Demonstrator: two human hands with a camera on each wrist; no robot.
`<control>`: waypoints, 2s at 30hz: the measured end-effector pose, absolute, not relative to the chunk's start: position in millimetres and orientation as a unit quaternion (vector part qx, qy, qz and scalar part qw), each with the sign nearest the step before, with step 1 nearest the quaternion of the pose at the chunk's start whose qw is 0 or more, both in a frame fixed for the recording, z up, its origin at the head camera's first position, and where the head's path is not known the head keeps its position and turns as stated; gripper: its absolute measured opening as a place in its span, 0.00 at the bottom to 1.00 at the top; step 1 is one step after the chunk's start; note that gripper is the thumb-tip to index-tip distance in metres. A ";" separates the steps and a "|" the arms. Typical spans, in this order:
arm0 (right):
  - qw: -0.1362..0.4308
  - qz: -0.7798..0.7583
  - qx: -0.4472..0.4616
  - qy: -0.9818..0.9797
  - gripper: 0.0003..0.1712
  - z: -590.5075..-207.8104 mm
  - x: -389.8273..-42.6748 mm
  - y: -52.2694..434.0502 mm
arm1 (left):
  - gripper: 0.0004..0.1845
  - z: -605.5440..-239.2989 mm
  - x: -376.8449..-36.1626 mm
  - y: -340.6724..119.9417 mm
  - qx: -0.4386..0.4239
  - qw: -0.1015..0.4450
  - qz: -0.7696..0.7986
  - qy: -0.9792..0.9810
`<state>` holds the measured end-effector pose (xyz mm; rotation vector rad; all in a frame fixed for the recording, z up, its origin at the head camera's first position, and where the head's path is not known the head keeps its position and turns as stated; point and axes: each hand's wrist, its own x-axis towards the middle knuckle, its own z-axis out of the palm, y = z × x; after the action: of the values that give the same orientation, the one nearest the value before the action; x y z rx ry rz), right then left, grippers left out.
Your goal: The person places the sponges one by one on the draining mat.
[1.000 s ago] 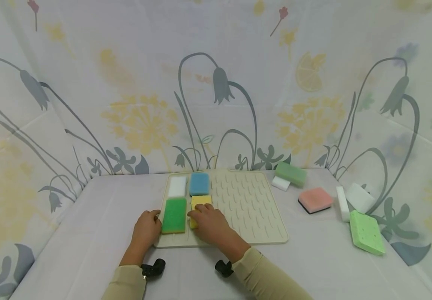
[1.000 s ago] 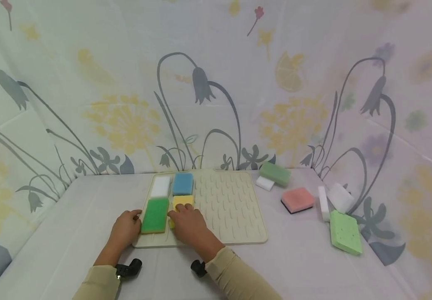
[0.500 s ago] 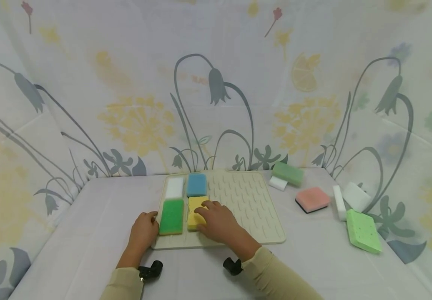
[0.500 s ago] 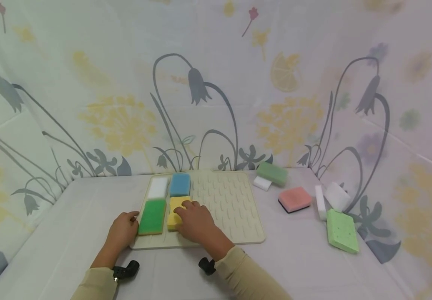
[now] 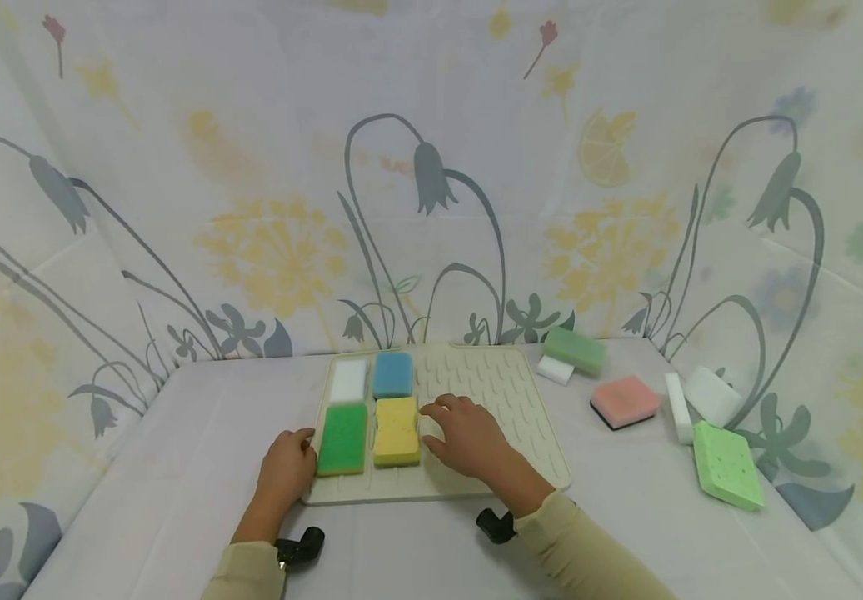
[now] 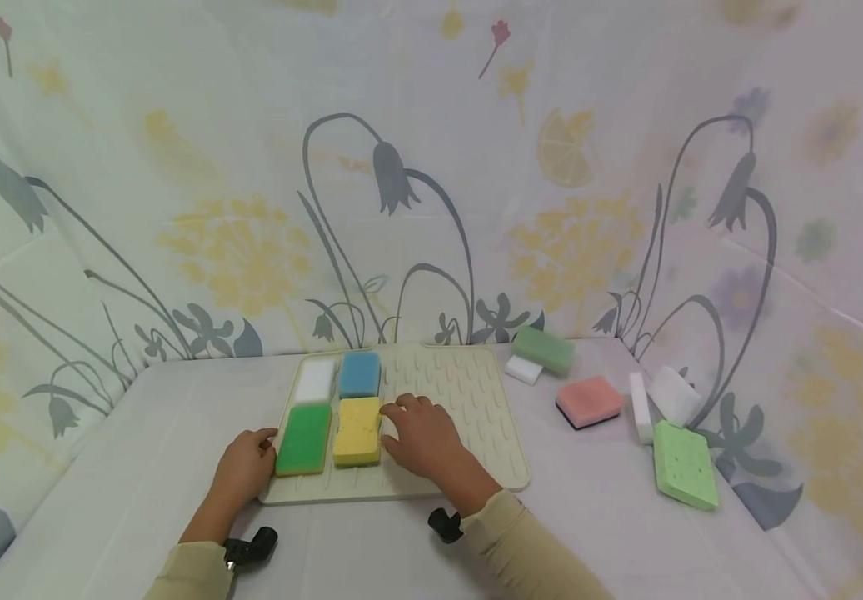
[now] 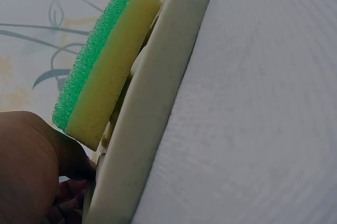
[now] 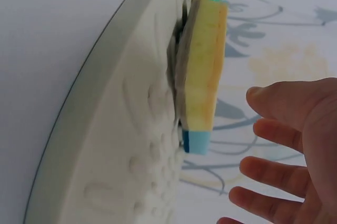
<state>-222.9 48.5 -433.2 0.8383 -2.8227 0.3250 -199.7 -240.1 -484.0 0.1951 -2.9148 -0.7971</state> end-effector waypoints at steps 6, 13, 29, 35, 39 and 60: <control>0.100 0.120 0.260 -0.953 0.23 -436.2 -229.5 68.0 | 0.20 -483.9 -199.6 -240.0 0.061 0.060 -0.260 -0.962; 0.111 0.126 0.239 -0.956 0.23 -438.0 -237.3 91.3 | 0.19 -483.9 -199.0 -239.3 0.065 0.060 -0.255 -0.963; 0.115 0.104 0.202 -0.967 0.22 -438.9 -247.1 138.1 | 0.20 -485.4 -198.6 -239.9 0.062 0.060 -0.258 -0.962; 0.107 0.094 0.185 -0.972 0.22 -441.7 -251.6 156.0 | 0.20 -485.4 -196.7 -239.9 0.064 0.057 -0.261 -0.962; 0.102 0.093 0.174 -0.975 0.23 -443.0 -255.0 166.4 | 0.20 -484.6 -196.0 -239.4 0.061 0.057 -0.263 -0.961; 0.020 0.054 0.086 -0.995 0.29 -441.0 -266.1 205.6 | 0.19 -482.2 -197.3 -239.7 0.060 0.067 -0.264 -0.960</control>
<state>-266.1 205.6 -441.0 0.2655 -3.0852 0.1672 -197.3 -239.7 -482.2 0.1812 -2.8949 -0.7946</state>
